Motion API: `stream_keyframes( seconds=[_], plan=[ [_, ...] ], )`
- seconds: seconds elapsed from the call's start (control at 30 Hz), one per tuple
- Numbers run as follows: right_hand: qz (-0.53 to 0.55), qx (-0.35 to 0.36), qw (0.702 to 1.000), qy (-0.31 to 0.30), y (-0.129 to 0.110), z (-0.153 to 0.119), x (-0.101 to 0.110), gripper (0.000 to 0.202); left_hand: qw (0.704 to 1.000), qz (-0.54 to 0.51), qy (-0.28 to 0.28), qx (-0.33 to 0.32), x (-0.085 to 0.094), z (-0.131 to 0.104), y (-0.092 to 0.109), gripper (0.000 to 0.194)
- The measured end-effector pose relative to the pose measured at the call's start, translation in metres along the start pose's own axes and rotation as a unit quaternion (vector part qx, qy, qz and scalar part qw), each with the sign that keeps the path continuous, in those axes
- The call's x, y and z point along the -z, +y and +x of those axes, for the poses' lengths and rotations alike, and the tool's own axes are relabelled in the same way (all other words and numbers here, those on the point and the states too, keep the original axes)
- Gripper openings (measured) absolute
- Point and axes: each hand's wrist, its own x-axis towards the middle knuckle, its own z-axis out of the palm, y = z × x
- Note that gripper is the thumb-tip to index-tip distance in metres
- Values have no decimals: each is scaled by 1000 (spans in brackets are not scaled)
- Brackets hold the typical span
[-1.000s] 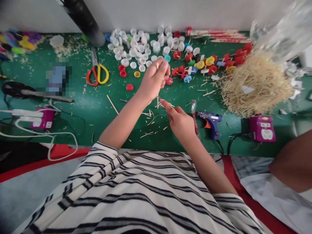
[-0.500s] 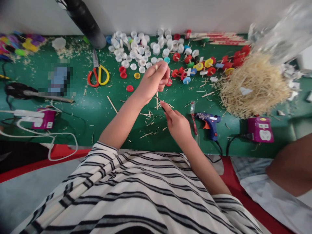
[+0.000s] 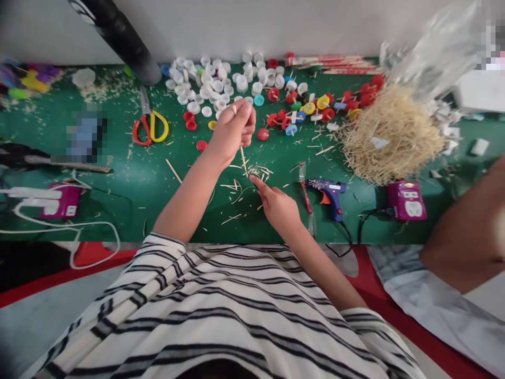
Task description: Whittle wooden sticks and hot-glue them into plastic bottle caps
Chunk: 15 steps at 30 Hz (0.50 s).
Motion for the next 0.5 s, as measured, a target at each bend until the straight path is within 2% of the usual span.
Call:
stream_keyframes(
  seconds=[0.33, 0.5],
  plan=[
    [-46, -49, 996, -59, -16, -2, 16, 59, 999, 28, -23, 8, -8, -6, 3, 58],
    [-71, -68, 991, -88, -10, -10, 12, 58, 1000, 17, -15, 5, -5, -3, 1, 62]
  ],
)
